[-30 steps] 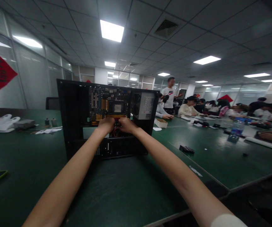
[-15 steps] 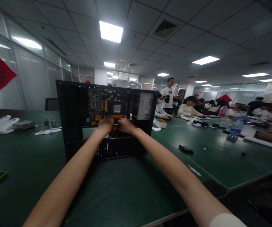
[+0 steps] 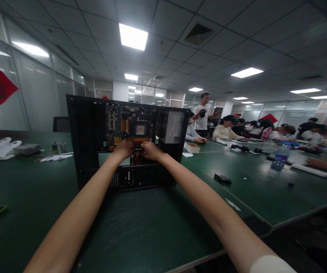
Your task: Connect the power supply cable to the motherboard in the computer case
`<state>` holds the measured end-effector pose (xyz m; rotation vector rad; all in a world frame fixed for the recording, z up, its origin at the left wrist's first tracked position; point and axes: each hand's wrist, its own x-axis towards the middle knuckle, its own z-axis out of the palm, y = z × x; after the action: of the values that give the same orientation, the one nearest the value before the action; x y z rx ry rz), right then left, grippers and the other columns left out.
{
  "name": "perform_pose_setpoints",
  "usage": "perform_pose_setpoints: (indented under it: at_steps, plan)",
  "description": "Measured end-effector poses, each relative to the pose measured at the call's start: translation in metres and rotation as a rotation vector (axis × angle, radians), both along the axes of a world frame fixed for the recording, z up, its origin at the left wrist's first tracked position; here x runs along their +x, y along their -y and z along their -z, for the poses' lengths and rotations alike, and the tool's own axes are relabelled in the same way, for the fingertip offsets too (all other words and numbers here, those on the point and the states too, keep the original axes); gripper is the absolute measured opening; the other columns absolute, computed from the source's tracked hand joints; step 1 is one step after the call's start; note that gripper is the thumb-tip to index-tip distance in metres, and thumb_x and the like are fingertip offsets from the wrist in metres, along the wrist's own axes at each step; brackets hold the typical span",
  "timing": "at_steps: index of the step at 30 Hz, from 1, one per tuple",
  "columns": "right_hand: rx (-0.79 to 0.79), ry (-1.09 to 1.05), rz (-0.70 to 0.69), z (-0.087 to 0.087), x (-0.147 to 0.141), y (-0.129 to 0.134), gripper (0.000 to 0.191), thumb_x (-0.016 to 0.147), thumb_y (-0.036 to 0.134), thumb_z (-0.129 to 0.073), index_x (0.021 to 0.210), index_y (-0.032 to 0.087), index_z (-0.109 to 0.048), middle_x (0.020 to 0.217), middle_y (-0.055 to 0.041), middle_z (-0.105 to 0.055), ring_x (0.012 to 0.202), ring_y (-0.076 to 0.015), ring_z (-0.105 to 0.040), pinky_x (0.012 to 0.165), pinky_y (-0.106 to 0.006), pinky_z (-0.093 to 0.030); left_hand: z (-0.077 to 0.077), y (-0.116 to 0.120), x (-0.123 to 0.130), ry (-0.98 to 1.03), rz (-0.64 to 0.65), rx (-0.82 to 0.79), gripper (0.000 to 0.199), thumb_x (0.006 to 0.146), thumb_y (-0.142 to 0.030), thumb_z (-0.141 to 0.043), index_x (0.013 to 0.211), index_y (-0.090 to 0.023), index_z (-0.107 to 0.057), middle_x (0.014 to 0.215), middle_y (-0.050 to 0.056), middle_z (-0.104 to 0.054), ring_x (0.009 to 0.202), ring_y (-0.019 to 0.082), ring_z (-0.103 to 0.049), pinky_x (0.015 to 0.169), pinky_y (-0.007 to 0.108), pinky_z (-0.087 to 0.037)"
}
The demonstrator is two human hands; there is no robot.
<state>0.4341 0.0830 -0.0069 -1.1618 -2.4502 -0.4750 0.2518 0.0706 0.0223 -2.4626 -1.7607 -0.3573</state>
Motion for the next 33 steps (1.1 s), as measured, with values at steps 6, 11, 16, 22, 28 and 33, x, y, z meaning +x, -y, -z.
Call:
perform_pose_setpoints:
  at_steps: [6, 11, 16, 22, 28, 33]
  plan:
    - [-0.004, 0.0, 0.011, -0.0006, -0.0005, 0.0014, 0.007, 0.092, 0.016, -0.066, 0.098, 0.011, -0.069, 0.106, -0.0126, -0.069, 0.096, -0.0212, -0.066, 0.08, -0.028, -0.046, 0.0028, 0.0001, 0.0005, 0.017, -0.014, 0.017, 0.034, 0.092, -0.023, -0.057, 0.116, -0.019, -0.08, 0.118, 0.016, -0.078, 0.111, 0.026, -0.072, 0.094, 0.028, -0.053]
    - [-0.006, 0.0, 0.009, 0.0009, -0.0009, -0.0018, 0.008, 0.093, 0.016, -0.066, 0.098, 0.012, -0.068, 0.108, -0.0128, -0.069, 0.098, -0.0216, -0.065, 0.081, -0.028, -0.046, 0.0025, 0.0033, 0.0012, 0.03, -0.033, 0.03, 0.033, 0.093, -0.023, -0.056, 0.113, -0.019, -0.081, 0.118, 0.016, -0.078, 0.111, 0.026, -0.072, 0.094, 0.028, -0.053]
    - [-0.008, -0.014, 0.013, 0.0016, -0.0002, -0.0049, 0.008, 0.091, 0.016, -0.069, 0.098, 0.011, -0.068, 0.107, -0.0131, -0.069, 0.099, -0.0215, -0.065, 0.082, -0.028, -0.047, 0.0028, 0.0039, 0.0003, 0.031, -0.023, 0.033, 0.033, 0.094, -0.025, -0.056, 0.115, -0.018, -0.081, 0.119, 0.016, -0.077, 0.11, 0.027, -0.072, 0.092, 0.027, -0.053]
    - [0.004, -0.001, 0.032, 0.0015, -0.0006, -0.0044, 0.009, 0.093, 0.013, -0.064, 0.1, 0.011, -0.068, 0.108, -0.0134, -0.069, 0.101, -0.0213, -0.066, 0.082, -0.027, -0.047, 0.0052, -0.0026, -0.0009, 0.022, 0.027, 0.043, 0.033, 0.094, -0.022, -0.056, 0.115, -0.02, -0.081, 0.115, 0.012, -0.079, 0.11, 0.022, -0.072, 0.089, 0.023, -0.051]
    - [0.007, 0.031, 0.057, 0.001, -0.0022, -0.0024, 0.013, 0.096, 0.017, -0.061, 0.105, 0.011, -0.068, 0.116, -0.0147, -0.069, 0.103, -0.0228, -0.067, 0.084, -0.029, -0.049, 0.0079, -0.0033, 0.0004, 0.02, 0.054, 0.075, 0.031, 0.097, -0.03, -0.057, 0.112, -0.019, -0.082, 0.114, 0.013, -0.079, 0.107, 0.024, -0.072, 0.087, 0.026, -0.052]
    - [0.005, 0.053, 0.078, 0.0002, -0.0021, -0.0025, 0.016, 0.097, 0.017, -0.06, 0.109, 0.011, -0.067, 0.12, -0.0153, -0.069, 0.107, -0.0245, -0.067, 0.086, -0.03, -0.05, 0.0094, -0.0041, 0.0016, 0.023, 0.043, 0.091, 0.031, 0.097, -0.029, -0.057, 0.111, -0.017, -0.081, 0.113, 0.015, -0.079, 0.107, 0.026, -0.073, 0.086, 0.029, -0.053]
